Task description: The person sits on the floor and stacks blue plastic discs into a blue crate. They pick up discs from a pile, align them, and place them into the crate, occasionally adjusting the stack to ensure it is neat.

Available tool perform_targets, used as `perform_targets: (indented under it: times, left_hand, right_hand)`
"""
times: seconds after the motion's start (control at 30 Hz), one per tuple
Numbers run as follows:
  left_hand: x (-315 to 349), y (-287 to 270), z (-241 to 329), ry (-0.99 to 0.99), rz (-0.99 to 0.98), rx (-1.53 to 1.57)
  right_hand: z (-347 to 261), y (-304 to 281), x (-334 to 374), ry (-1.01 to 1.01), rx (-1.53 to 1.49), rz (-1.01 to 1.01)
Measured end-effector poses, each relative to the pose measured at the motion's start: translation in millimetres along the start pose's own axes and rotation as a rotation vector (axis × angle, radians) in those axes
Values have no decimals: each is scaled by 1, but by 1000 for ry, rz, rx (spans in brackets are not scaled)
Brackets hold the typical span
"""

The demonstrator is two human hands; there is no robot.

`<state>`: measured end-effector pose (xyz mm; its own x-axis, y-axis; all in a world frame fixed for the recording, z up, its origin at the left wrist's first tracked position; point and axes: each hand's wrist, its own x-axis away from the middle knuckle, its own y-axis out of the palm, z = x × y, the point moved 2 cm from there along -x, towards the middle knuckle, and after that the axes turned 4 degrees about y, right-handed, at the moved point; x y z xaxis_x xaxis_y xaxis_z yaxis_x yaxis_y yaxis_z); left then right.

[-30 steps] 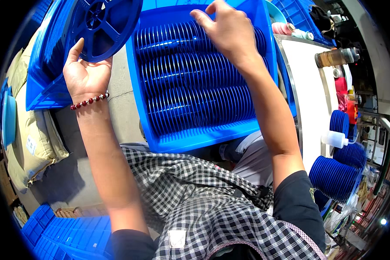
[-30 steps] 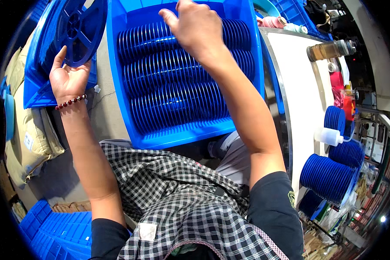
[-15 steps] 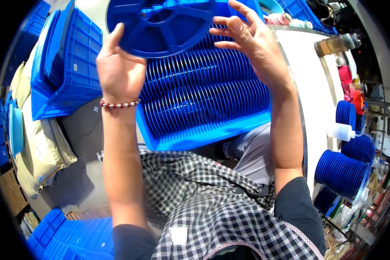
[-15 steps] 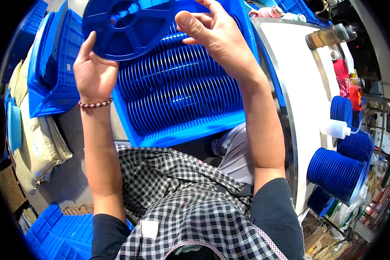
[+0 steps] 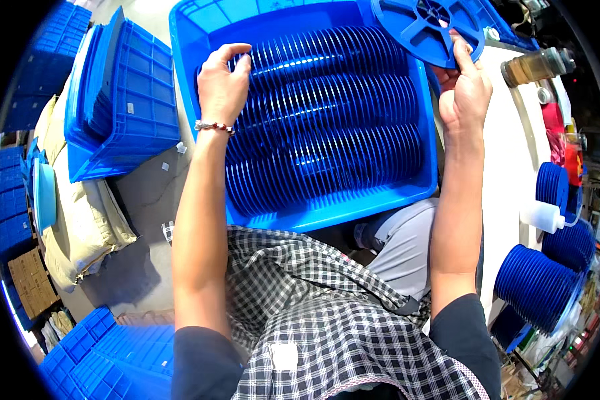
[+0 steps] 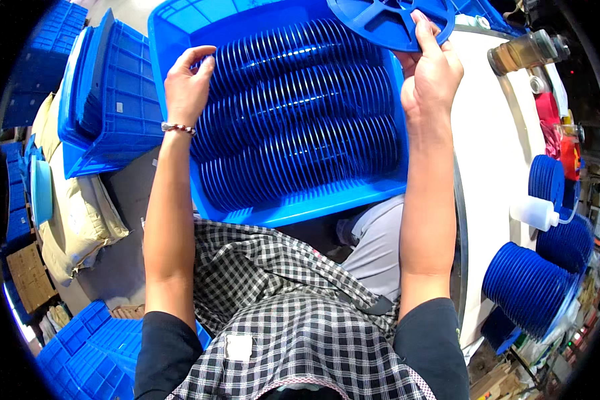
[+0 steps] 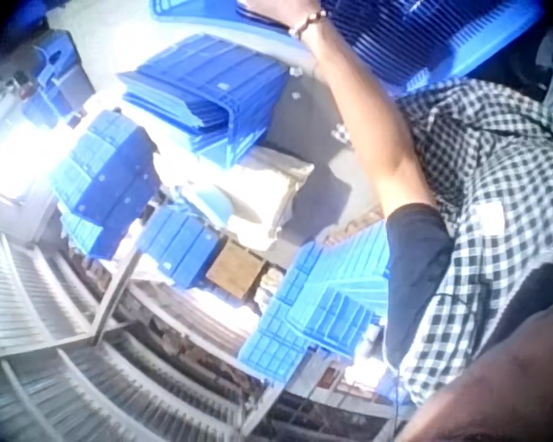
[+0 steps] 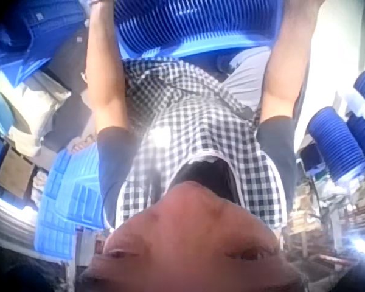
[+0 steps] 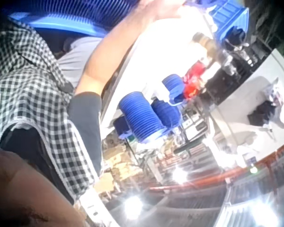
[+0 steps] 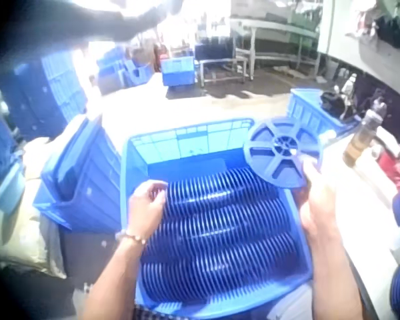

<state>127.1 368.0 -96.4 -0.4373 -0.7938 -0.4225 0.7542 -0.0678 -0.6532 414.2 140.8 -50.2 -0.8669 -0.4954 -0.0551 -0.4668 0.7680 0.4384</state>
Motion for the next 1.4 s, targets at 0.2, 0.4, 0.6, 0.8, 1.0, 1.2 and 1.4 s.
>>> perform_targets:
  times: [0.2, 0.4, 0.6, 0.8, 1.0, 1.2, 1.4]
  left_hand:
    - [5, 36, 11, 296, -20, -201]
    - [10, 54, 19, 209, 19, -285]
    - [-1, 55, 36, 151, -68, -470]
    - [-41, 56, 57, 11, -295, -712]
    - [-40, 57, 56, -94, -452, -735]
    - [-39, 64, 55, -97, -420, -745]
    - [-44, 66, 64, -70, -476, -771]
  right_hand:
    - [10, 3, 3, 87, 39, 12]
    - [7, 23, 12, 83, 164, -103]
    - [9, 43, 22, 106, 194, -195]
    - [2, 48, 20, 134, 189, -219]
    - [3, 44, 18, 162, 157, -175]
    - [2, 42, 18, 170, 193, -181]
    - [2, 42, 19, 133, 179, -179]
